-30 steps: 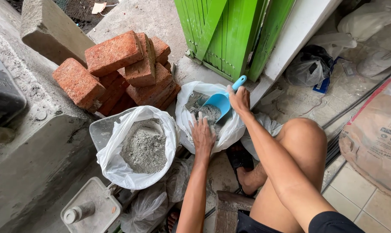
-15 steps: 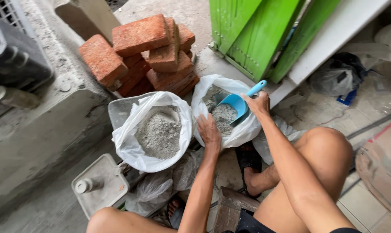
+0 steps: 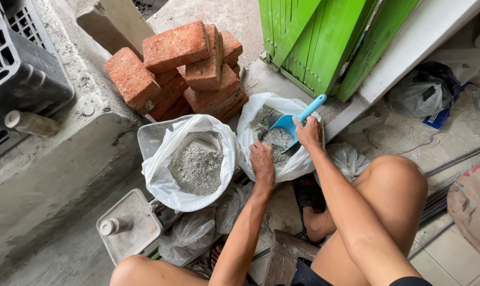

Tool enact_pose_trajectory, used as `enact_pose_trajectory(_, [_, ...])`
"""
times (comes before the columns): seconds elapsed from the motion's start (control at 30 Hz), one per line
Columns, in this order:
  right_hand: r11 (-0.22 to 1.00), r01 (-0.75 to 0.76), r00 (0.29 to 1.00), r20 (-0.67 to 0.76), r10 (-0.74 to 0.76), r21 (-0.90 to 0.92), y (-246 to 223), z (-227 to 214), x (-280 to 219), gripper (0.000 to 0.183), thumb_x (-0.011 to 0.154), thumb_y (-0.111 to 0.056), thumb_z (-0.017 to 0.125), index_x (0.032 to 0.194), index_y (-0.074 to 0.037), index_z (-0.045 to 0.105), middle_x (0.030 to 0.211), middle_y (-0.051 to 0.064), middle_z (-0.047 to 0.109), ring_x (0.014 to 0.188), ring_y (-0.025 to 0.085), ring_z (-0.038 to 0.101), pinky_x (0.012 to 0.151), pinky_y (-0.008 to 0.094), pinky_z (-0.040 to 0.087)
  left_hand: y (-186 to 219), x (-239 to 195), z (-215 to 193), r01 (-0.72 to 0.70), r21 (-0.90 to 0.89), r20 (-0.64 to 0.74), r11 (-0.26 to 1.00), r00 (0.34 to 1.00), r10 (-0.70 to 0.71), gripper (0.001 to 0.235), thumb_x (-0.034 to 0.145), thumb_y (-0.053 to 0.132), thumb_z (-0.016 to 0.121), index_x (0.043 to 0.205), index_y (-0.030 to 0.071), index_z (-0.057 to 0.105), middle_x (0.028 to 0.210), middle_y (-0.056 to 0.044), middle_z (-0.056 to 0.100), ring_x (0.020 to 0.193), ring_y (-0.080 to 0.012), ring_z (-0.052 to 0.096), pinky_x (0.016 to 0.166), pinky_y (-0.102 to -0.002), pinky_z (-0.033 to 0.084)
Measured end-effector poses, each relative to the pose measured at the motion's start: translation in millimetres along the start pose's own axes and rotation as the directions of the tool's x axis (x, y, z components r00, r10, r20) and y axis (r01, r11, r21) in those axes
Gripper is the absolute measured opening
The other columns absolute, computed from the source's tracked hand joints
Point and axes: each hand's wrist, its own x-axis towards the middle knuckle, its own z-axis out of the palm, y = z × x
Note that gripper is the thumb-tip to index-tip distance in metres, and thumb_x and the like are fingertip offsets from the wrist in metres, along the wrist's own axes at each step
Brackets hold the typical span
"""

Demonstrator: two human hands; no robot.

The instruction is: The person scoops cement from a large white sack into a smaller white sack placed inside a bucket using a blue plastic scoop. They repeatedly transfer the material while holding the sack open with their left hand.

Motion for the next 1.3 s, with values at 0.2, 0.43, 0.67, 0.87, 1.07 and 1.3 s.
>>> enact_pose_trajectory(0.2, [0.997, -0.029, 0.999, 0.035, 0.026, 0.071, -6, -20, -5, 0.051, 0.097, -0.048, 0.066, 0.102, 0.002, 0.071, 0.102, 0.021, 0.075, 0.108, 0.042, 0.070, 0.089, 0.052, 0.055, -7, 0, -128, 0.016, -0.081, 0.125, 0.997, 0.992, -0.006, 0.017, 0.086, -0.003, 0.063, 0.077, 0.011, 0.061, 0.096, -0.009, 0.054, 0.089, -0.0255, 0.058, 0.066, -0.033, 0.051])
enact_pose_trajectory(0.43, [0.996, -0.033, 0.998, 0.048, 0.029, 0.088, -4, -26, -11, 0.050, 0.097, -0.047, 0.067, 0.101, 0.003, 0.071, 0.101, 0.021, 0.075, 0.106, 0.042, 0.070, 0.087, 0.052, 0.056, -1, 10, -57, -0.333, 0.010, 0.299, 0.943, 0.901, 0.315, 0.013, 0.096, 0.002, 0.063, 0.092, 0.014, 0.067, 0.105, -0.007, 0.059, 0.100, -0.0190, 0.055, 0.076, -0.031, 0.048])
enact_pose_trajectory(0.67, [0.998, -0.046, 0.997, 0.066, 0.042, 0.054, 7, -28, -10, 0.056, 0.096, -0.051, 0.068, 0.103, 0.004, 0.072, 0.103, 0.023, 0.074, 0.110, 0.043, 0.069, 0.090, 0.052, 0.055, -5, 6, -76, -0.302, -0.087, 0.300, 0.950, 0.901, 0.314, 0.017, 0.090, 0.000, 0.064, 0.099, 0.015, 0.065, 0.102, -0.005, 0.060, 0.097, -0.0188, 0.056, 0.076, -0.032, 0.049])
enact_pose_trajectory(0.87, [0.998, -0.049, 0.991, 0.128, 0.045, 0.035, 10, -23, -30, 0.061, 0.094, -0.055, 0.068, 0.102, 0.005, 0.073, 0.105, 0.025, 0.075, 0.110, 0.043, 0.069, 0.091, 0.054, 0.055, -17, -2, -107, -0.165, -0.287, 0.174, 0.944, 0.960, 0.221, 0.019, 0.086, -0.001, 0.065, 0.100, 0.010, 0.060, 0.101, -0.007, 0.052, 0.095, -0.0221, 0.054, 0.075, -0.034, 0.051])
enact_pose_trajectory(1.07, [0.998, -0.053, 0.986, 0.156, 0.055, -0.018, -20, -31, -51, 0.058, 0.090, -0.056, 0.070, 0.102, 0.000, 0.075, 0.105, 0.022, 0.075, 0.112, 0.041, 0.069, 0.093, 0.051, 0.055, -24, -10, -99, -0.182, -0.345, 0.073, 0.921, 0.973, 0.220, 0.016, 0.088, -0.002, 0.057, 0.097, 0.011, 0.054, 0.097, -0.006, 0.050, 0.093, -0.0257, 0.057, 0.073, -0.038, 0.051])
enact_pose_trajectory(1.3, [0.997, -0.078, 0.983, 0.163, 0.079, -0.009, -2, -15, -34, 0.056, 0.091, -0.057, 0.068, 0.102, -0.003, 0.077, 0.105, 0.019, 0.077, 0.114, 0.037, 0.069, 0.095, 0.051, 0.054, -23, -16, -91, -0.176, -0.460, 0.031, 0.870, 0.976, 0.214, 0.015, 0.090, 0.002, 0.052, 0.099, 0.013, 0.052, 0.099, -0.006, 0.049, 0.094, -0.0270, 0.055, 0.076, -0.041, 0.049])
